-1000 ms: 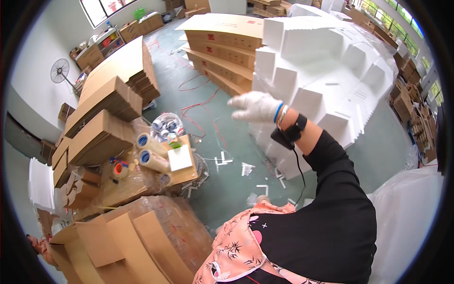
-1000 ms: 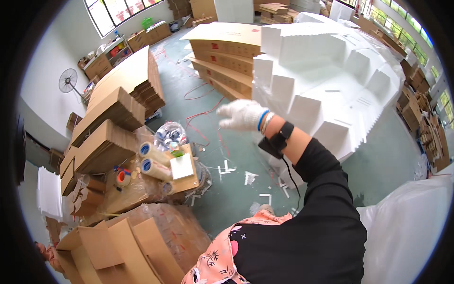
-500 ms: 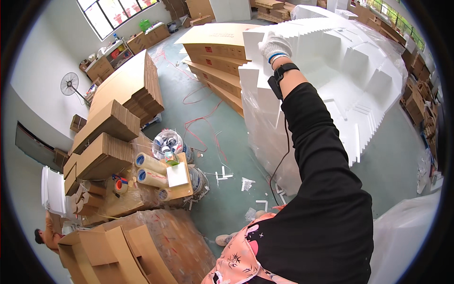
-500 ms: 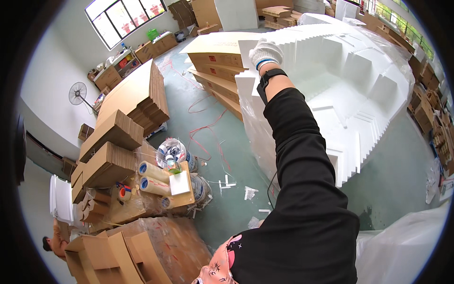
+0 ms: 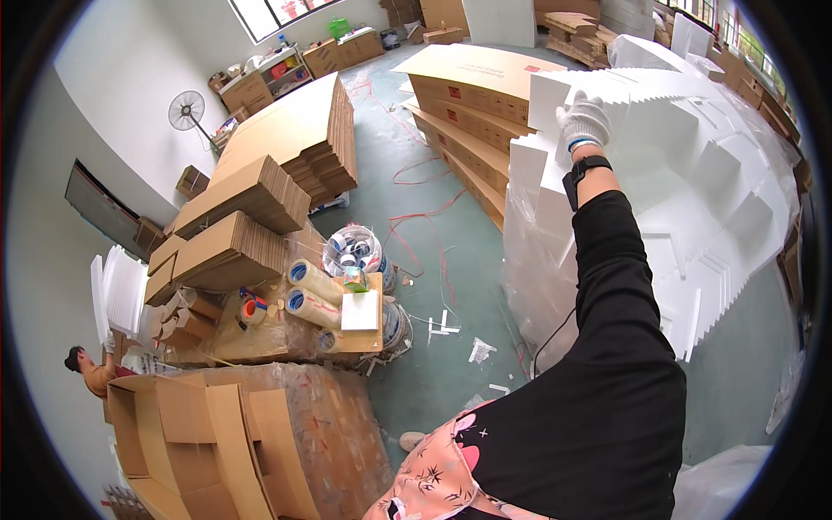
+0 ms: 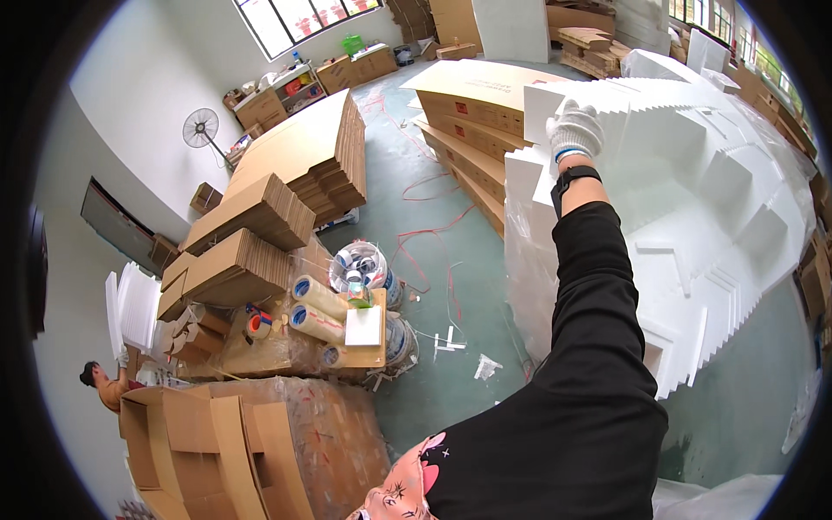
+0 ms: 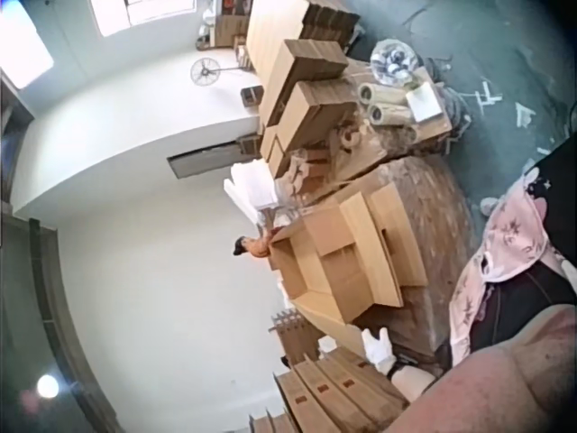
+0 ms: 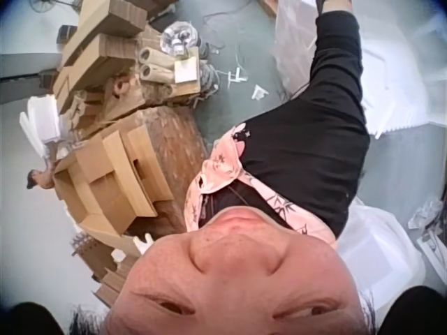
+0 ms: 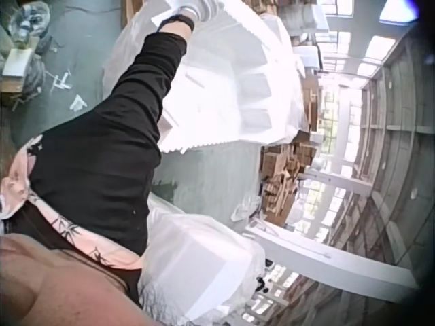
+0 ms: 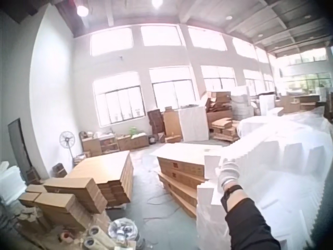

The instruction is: The person assembles cardboard boxes by inserting white foam corner protectors into the corners of the box structure. They then fold the cardboard flaps to form the box shape and secure them with packing tape. The process is repeated for multiple boxes in a warehouse setting.

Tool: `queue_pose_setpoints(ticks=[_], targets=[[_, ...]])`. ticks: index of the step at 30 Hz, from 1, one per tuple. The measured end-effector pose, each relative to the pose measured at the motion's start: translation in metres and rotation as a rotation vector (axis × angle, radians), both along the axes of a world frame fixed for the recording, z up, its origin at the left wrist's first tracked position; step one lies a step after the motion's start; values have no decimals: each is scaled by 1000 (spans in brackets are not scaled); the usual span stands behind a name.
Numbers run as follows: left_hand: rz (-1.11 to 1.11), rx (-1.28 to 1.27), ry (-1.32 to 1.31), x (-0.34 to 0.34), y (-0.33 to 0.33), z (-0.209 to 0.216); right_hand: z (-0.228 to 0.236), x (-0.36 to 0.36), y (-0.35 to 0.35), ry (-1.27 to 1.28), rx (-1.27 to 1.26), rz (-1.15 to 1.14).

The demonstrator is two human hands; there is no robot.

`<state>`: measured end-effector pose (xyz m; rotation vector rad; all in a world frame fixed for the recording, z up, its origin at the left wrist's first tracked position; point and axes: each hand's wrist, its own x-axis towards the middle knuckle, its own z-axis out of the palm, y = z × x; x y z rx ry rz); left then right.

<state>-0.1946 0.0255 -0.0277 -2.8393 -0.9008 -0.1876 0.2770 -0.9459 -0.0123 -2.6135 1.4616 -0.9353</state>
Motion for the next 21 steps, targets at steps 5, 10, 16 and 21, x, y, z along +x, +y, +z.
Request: queue_pose_setpoints(ticks=[5, 10, 16, 21], targets=[[73, -37, 177, 47, -73, 38, -1, 14, -8, -57, 40, -32], [87, -103, 140, 58, -86, 49, 6, 15, 11, -174, 76, -50], [-68, 304, -203, 77, -89, 43, 32, -2, 68, -496, -50, 281], [-169, -385, -834, 139, -125, 40, 35, -17, 240, -791, 1177, 1258]])
